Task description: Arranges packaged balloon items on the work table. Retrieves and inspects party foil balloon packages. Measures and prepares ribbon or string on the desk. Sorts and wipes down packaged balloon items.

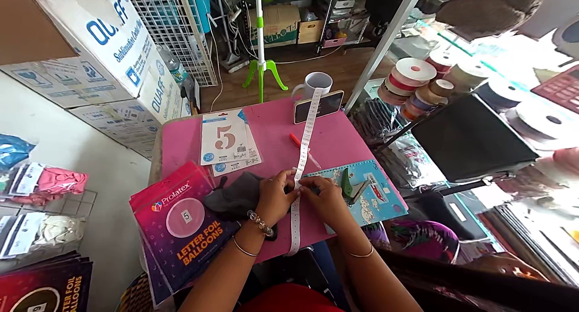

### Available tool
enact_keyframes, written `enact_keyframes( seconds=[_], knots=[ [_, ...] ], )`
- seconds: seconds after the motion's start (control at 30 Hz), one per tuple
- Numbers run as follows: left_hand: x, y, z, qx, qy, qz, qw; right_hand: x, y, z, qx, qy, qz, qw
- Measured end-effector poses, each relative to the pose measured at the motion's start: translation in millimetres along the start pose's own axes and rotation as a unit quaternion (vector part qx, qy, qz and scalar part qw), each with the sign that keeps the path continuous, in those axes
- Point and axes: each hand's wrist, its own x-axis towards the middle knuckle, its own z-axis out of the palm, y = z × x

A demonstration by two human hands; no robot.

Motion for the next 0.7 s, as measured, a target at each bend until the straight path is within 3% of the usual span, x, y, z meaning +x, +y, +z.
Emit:
enact_keyframes(
  seconds=[0.43,0.7],
  knots=[
    [-2.0,-0.6,1.1,0.016,0.007,0.011,1.000,1.8,-1.5,-4.6,-0.020,-0.031,0.009,0.999],
    [-2.5,-5.6,3.4,0.009,0.030,0.046,0.998,-5.7,3.8,12.5,-0.048,0.099,-0.079,0.991]
  ],
)
